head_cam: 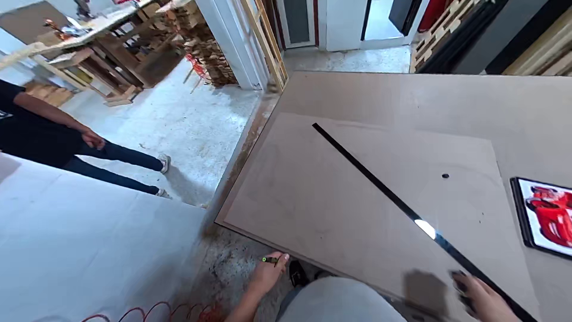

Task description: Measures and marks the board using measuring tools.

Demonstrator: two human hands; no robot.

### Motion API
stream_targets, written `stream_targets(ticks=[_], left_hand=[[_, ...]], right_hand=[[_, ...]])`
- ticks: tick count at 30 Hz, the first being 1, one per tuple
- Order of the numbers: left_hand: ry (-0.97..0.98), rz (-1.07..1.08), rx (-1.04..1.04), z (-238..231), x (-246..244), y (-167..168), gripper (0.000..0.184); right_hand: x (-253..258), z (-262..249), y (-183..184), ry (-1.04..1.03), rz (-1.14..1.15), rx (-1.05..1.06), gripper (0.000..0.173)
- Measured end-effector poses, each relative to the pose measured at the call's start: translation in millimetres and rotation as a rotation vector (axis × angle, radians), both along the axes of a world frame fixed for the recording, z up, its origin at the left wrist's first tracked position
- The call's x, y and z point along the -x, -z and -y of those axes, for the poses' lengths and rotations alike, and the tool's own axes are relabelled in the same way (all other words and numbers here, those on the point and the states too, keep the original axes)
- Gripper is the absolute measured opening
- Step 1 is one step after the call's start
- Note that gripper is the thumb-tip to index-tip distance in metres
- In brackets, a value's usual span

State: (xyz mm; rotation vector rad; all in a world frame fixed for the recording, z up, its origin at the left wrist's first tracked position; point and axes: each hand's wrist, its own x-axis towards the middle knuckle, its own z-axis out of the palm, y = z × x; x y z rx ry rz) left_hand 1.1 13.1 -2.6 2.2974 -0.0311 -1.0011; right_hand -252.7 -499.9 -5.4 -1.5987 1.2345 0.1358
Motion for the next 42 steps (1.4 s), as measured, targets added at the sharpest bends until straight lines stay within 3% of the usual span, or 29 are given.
stream_targets(ticks=[3,6,12,17,27,31,35,38,42], left_hand=[[0.058,0.05,0.177,-37,-2,13,0.029],[0.1,0.064,0.277,-62,-7,14,0.03],[0.367,0.113,0.355,-60,-35,5,0.031],[0.56,0.2,0.363,-25,-60,10,0.035],[0.619,0.25,0.308,69,-34,14,0.036],[0.463,0.118,0.27,105,-5,10,0.046],[0.273,-0.054,0.236,147,24,-17,0.058],[0.363,-0.057,0.147,166,34,-22,0.052],[0.31,-0.12,0.33,182,42,-15,0.041]], right_hand=[[-58,-103,-13,-0.056,0.116,-0.222,0.038],[-93,-185,-32,-0.218,0.178,-0.382,0.038],[-96,-243,-54,-0.405,0.144,-0.38,0.042],[-79,-229,-53,-0.367,0.12,-0.327,0.046],[-37,-140,-18,-0.257,0.02,-0.142,0.056],[-31,-90,-18,-0.389,0.039,-0.133,0.073],[-45,-63,-14,-0.541,0.056,-0.121,0.065],[-64,-62,-7,-0.674,0.088,-0.135,0.065],[-92,-76,-13,-0.873,0.178,-0.042,0.052]])
